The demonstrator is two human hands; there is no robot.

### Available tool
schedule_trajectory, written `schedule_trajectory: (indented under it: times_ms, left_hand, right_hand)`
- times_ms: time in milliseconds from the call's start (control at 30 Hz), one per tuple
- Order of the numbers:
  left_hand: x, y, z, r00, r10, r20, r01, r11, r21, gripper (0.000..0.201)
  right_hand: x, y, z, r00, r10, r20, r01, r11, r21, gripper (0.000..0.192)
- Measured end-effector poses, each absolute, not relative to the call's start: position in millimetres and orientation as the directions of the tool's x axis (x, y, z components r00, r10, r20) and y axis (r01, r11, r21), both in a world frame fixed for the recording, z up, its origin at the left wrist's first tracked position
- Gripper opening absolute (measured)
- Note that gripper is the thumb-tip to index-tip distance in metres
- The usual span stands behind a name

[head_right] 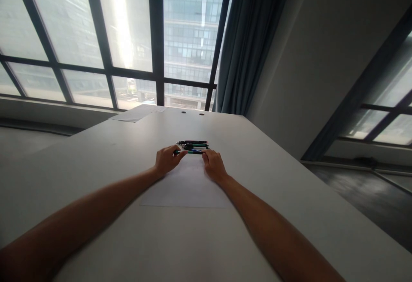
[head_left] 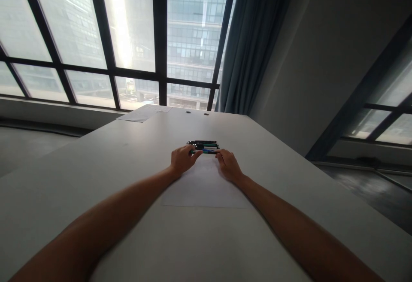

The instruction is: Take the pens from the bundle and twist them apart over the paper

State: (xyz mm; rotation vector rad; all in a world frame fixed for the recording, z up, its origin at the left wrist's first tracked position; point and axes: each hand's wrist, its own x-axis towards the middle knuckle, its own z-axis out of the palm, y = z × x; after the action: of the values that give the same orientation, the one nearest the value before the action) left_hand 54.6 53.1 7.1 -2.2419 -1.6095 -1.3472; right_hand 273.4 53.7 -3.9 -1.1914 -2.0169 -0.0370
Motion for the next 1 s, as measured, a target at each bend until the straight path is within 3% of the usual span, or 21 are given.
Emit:
schedule_trajectory:
  times_ms: [300, 600, 833, 1000]
  left_hand:
    - [54.2, 51.1, 10.5, 0.084, 0.810, 0.580, 0.806, -0.398, 0.439, 0.049]
    - [52.9, 52.1, 7.1, 0.108, 0.744, 0.659, 0.759, -0.490, 0.429, 0.042]
    - [52.7, 50.6, 9.3, 0.029, 0.733, 0.679, 0.692, -0.505, 0.515, 0.034]
    - [50.5, 52.4, 8.5, 0.107, 0.711, 0.695, 0.629, -0.589, 0.507, 0.035]
  right_hand:
    - [273.3, 51.3, -1.7, -0.258, 0.690, 0.676, 0.764, 0.574, -0.295, 0.042]
    - [272.9, 48.7, 1.2, -0.268, 0.720, 0.640, 0.786, 0.548, -0.287, 0.048]
    - [270.1, 43.3, 4.0, -0.268, 0.765, 0.586, 0.758, 0.543, -0.362, 0.049]
    - [271.0, 44.0, 1.4, -0.243, 0.778, 0.579, 0.755, 0.527, -0.391, 0.047]
